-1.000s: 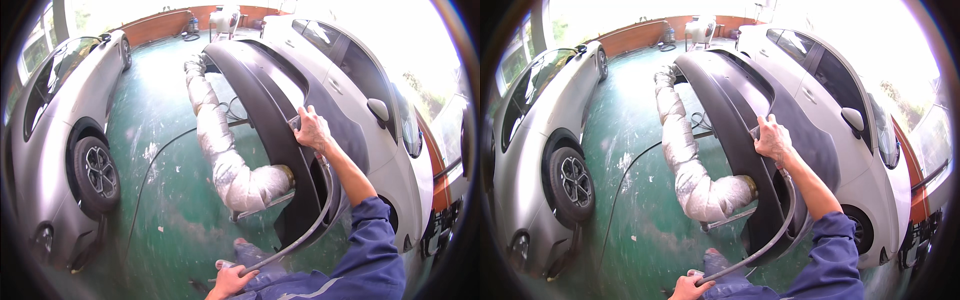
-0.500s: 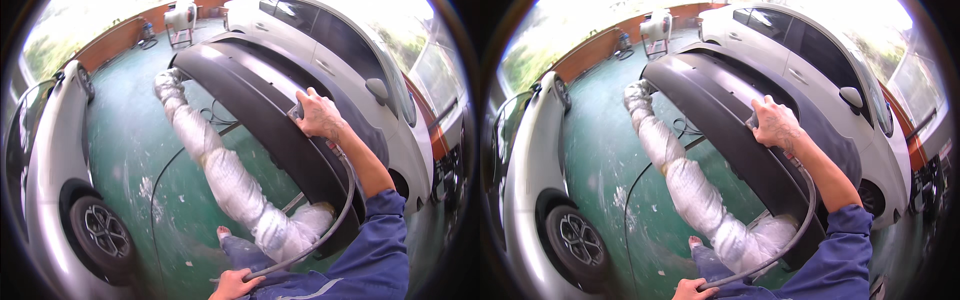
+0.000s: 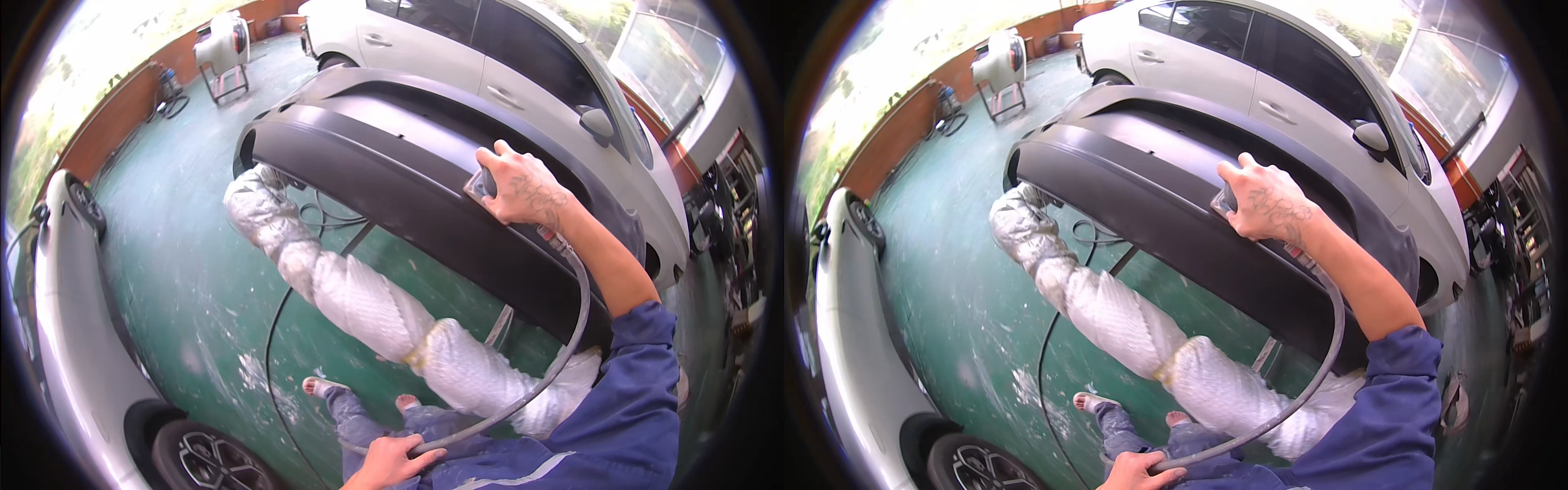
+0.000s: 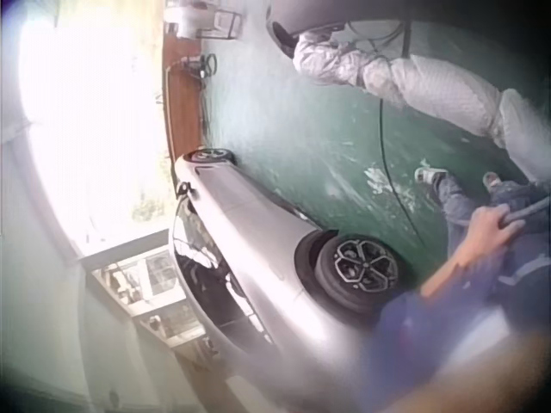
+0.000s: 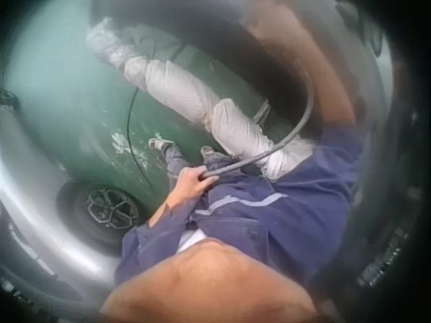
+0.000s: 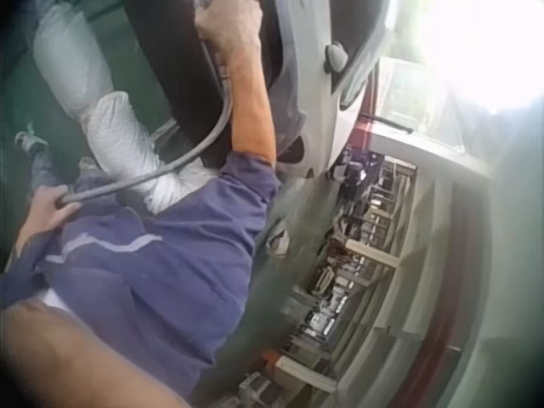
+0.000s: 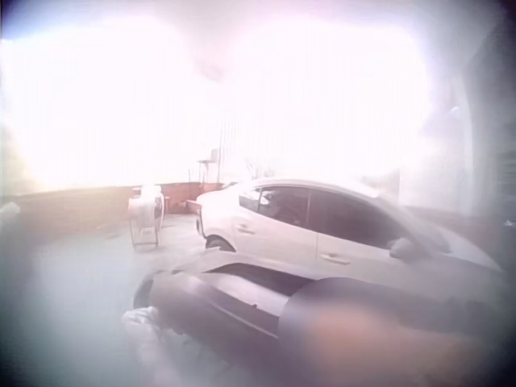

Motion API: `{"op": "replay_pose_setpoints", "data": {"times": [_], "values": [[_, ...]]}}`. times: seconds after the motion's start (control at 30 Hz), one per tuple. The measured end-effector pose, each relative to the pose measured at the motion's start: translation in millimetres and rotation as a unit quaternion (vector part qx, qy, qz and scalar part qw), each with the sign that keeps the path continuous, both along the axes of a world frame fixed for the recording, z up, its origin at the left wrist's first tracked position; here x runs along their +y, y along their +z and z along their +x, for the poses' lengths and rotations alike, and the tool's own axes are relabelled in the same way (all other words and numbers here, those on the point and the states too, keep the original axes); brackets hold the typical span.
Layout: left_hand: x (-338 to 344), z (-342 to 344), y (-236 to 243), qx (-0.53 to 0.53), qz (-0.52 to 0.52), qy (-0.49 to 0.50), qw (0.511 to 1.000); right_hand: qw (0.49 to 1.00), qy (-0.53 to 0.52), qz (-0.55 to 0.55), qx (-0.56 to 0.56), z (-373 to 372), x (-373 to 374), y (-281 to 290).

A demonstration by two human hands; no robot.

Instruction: The person uses a handheld electric sander to smooth the surface of a large black car bumper. They move the sander across the curved exterior and along the edges, then flip the bumper to sand the interior side.

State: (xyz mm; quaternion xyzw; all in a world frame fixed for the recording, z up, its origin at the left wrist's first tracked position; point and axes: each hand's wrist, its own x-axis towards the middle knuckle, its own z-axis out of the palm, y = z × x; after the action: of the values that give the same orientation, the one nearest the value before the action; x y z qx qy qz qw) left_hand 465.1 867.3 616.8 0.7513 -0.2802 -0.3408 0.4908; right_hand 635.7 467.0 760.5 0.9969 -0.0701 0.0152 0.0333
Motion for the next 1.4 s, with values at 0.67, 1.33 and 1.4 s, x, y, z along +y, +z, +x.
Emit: {"op": "replay_pose_setpoints", "data": {"times": [0.67,1.33,1.4], "values": [[164,367,-92,0.021,0.051,-0.117,0.992,0.998,-0.059,0.011,-0.024,313,121,-15],[198,682,-67,-0.048,0.042,-0.261,0.963,0.992,-0.015,0.035,0.123,566,208,-44],[209,727,-66,-0.022,0.041,-0.285,0.958,0.99,-0.049,0.029,0.132,590,217,-48]]}}
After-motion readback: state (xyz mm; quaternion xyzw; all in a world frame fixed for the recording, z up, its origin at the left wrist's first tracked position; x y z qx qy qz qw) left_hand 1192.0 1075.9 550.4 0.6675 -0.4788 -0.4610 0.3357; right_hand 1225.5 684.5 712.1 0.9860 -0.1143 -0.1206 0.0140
